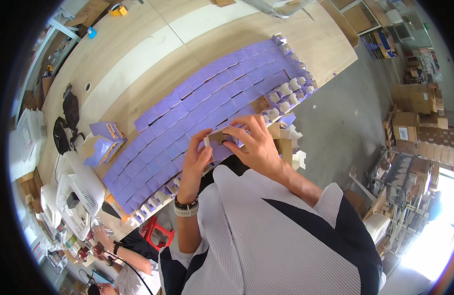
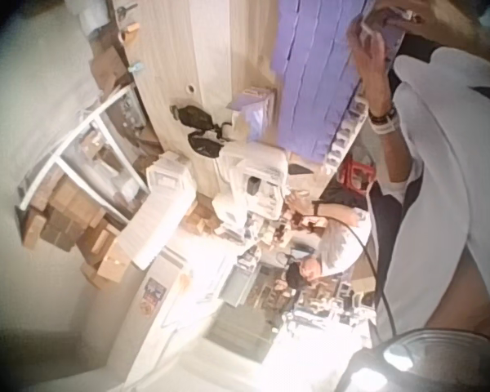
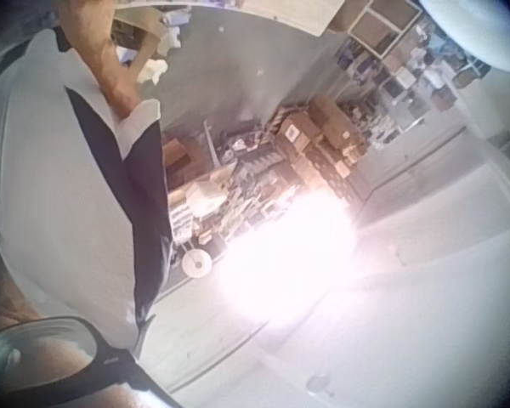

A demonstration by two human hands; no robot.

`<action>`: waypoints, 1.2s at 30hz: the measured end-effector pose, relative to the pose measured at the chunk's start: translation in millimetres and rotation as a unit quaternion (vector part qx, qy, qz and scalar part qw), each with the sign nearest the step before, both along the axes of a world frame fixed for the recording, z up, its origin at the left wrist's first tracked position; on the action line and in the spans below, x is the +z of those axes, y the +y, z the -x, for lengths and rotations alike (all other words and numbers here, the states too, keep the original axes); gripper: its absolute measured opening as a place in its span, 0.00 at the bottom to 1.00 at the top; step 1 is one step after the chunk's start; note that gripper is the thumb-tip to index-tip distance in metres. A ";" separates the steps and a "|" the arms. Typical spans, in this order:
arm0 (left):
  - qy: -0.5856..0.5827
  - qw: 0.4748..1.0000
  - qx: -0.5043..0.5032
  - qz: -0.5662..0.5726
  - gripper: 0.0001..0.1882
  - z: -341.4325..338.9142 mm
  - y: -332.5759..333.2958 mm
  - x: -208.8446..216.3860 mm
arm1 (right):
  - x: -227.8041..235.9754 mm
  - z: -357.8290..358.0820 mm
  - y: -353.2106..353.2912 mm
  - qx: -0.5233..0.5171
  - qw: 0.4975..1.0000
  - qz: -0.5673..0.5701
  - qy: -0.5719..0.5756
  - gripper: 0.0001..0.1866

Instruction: The person assembles small purple boxes by hand, folding the flaps and interlocking the tabs one by one from a row of flattened pieces on a desk.

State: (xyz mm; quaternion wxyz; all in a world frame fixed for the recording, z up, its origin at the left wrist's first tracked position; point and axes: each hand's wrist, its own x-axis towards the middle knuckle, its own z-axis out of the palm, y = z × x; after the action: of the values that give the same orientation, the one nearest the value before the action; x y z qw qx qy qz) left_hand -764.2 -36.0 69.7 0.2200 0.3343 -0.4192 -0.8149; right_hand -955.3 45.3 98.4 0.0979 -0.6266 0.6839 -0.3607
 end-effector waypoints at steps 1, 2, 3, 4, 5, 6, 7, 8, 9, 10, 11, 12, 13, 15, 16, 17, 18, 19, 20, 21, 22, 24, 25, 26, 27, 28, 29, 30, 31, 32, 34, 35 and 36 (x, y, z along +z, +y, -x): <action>-0.007 1.000 -0.004 0.022 0.27 -1.4 4.1 3.9 | 2.2 -5.9 0.4 -0.006 0.999 -0.006 -0.045 0.20; -0.017 0.999 0.006 0.039 0.27 -2.1 7.6 7.1 | 0.3 -10.8 0.7 0.003 0.997 0.007 -0.072 0.20; -0.028 0.998 0.015 0.057 0.26 -3.6 11.3 10.3 | -4.4 -16.5 1.0 0.012 0.995 0.019 -0.099 0.21; -0.039 0.996 0.024 0.074 0.26 -6.2 13.7 13.1 | -6.3 -21.6 1.9 0.021 0.991 0.032 -0.126 0.21; -0.036 0.995 0.025 0.086 0.25 -10.7 16.0 15.3 | -3.9 -27.6 4.0 0.046 0.994 0.033 -0.095 0.21; -0.033 0.994 0.026 0.098 0.25 -15.3 17.9 17.3 | 0.4 -34.3 6.4 0.071 0.995 0.034 -0.065 0.22; -0.030 0.993 0.027 0.109 0.24 -20.6 19.6 18.5 | 4.9 -41.2 8.6 0.095 0.994 0.035 -0.034 0.22; -0.020 0.994 0.023 0.102 0.24 -26.7 20.8 19.0 | 11.2 -46.4 11.4 0.110 0.992 0.021 -0.053 0.21; -0.010 0.995 0.019 0.094 0.24 -33.7 21.6 18.8 | 18.3 -50.3 15.1 0.125 0.990 0.007 -0.072 0.19; 0.000 0.996 0.015 0.086 0.24 -40.6 23.4 19.4 | 22.5 -55.2 17.8 0.140 0.986 -0.008 -0.091 0.18; -0.013 0.996 0.013 0.092 0.24 -46.9 26.5 21.7 | 23.1 -61.3 19.4 0.140 0.987 0.001 -0.079 0.21; -0.026 0.995 0.011 0.098 0.25 -53.0 31.0 24.9 | 22.7 -67.5 21.0 0.139 0.988 0.010 -0.067 0.24; -0.039 0.994 0.008 0.104 0.25 -59.2 34.8 27.3 | 22.2 -73.6 22.4 0.139 0.989 0.019 -0.055 0.26; -0.039 0.988 -0.004 0.147 0.27 -72.5 43.5 20.5 | 20.3 -87.8 26.4 0.120 0.985 0.045 -0.115 0.29; -0.040 0.985 -0.010 0.169 0.28 -78.8 47.3 18.6 | 18.9 -94.9 28.5 0.110 0.982 0.058 -0.145 0.30; -0.004 0.993 -0.023 0.112 0.31 -83.4 49.3 24.5 | 15.6 -101.2 32.3 0.092 0.976 0.053 -0.192 0.31; -0.007 0.992 -0.033 0.121 0.31 -87.8 51.4 25.4 | 11.4 -108.2 37.1 0.074 0.967 0.048 -0.239 0.31; -0.010 0.990 -0.043 0.131 0.31 -92.0 53.1 25.7 | 7.7 -114.7 42.2 0.054 0.956 0.043 -0.285 0.32; -0.014 0.988 -0.053 0.141 0.31 -96.9 55.0 26.4 | 7.3 -120.5 45.9 0.035 0.942 0.039 -0.332 0.32; -0.009 0.991 -0.055 0.122 0.31 -101.6 56.8 26.8 | 12.9 -122.0 46.4 0.029 0.950 0.035 -0.308 0.29; -0.003 0.993 -0.057 0.103 0.31 -106.0 58.5 26.8 | 10.9 -121.8 49.8 0.043 0.961 0.040 -0.269 0.27; 0.018 0.996 -0.050 0.070 0.32 -111.5 62.9 25.9 | 11.5 -122.1 55.6 0.070 0.978 0.049 -0.190 0.23; 0.034 0.997 -0.041 0.056 0.32 -113.5 65.8 23.2 | 14.7 -125.0 60.0 0.061 0.980 0.058 -0.180 0.20; 0.050 0.997 -0.031 0.042 0.32 -115.5 67.7 21.9 | 20.5 -126.2 62.7 0.070 0.982 0.055 -0.166 0.20; 0.050 0.998 -0.029 0.036 0.32 -117.0 69.3 23.2 | 25.2 -125.6 66.4 0.079 0.984 0.053 -0.153 0.21; 0.051 0.998 -0.026 0.030 0.32 -118.0 71.0 25.0 | 27.2 -125.8 69.6 0.087 0.985 0.050 -0.140 0.21; 0.053 0.998 -0.025 0.022 0.32 -117.9 72.8 26.2 | 27.4 -127.1 72.4 0.073 0.986 0.038 -0.144 0.22; 0.032 0.998 -0.035 0.049 0.32 -119.3 73.1 25.8 | 27.0 -128.7 74.4 0.059 0.987 0.026 -0.148 0.23; 0.012 0.996 -0.044 0.076 0.32 -121.9 72.0 24.7 | 26.9 -129.8 76.3 0.045 0.987 0.014 -0.152 0.24; -0.009 0.993 -0.053 0.104 0.32 -122.8 71.9 24.2 | 27.1 -130.6 78.3 0.032 0.986 0.007 -0.163 0.25; -0.045 0.984 -0.075 0.153 0.32 -120.2 73.3 30.4 | 28.4 -130.6 81.5 0.008 0.983 -0.008 -0.185 0.26; -0.063 0.978 -0.084 0.178 0.32 -118.7 74.0 33.9 | 27.5 -129.5 82.2 0.008 0.984 -0.011 -0.177 0.26; -0.073 0.975 -0.089 0.191 0.33 -116.6 74.8 34.8 | 25.5 -127.2 82.2 0.007 0.986 -0.015 -0.169 0.25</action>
State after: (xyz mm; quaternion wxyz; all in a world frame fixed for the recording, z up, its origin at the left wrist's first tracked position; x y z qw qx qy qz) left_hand -647.6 38.8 104.6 0.1749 0.3066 -0.6098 -0.7096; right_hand -828.1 127.6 123.9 0.2236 -0.5601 0.6582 -0.4505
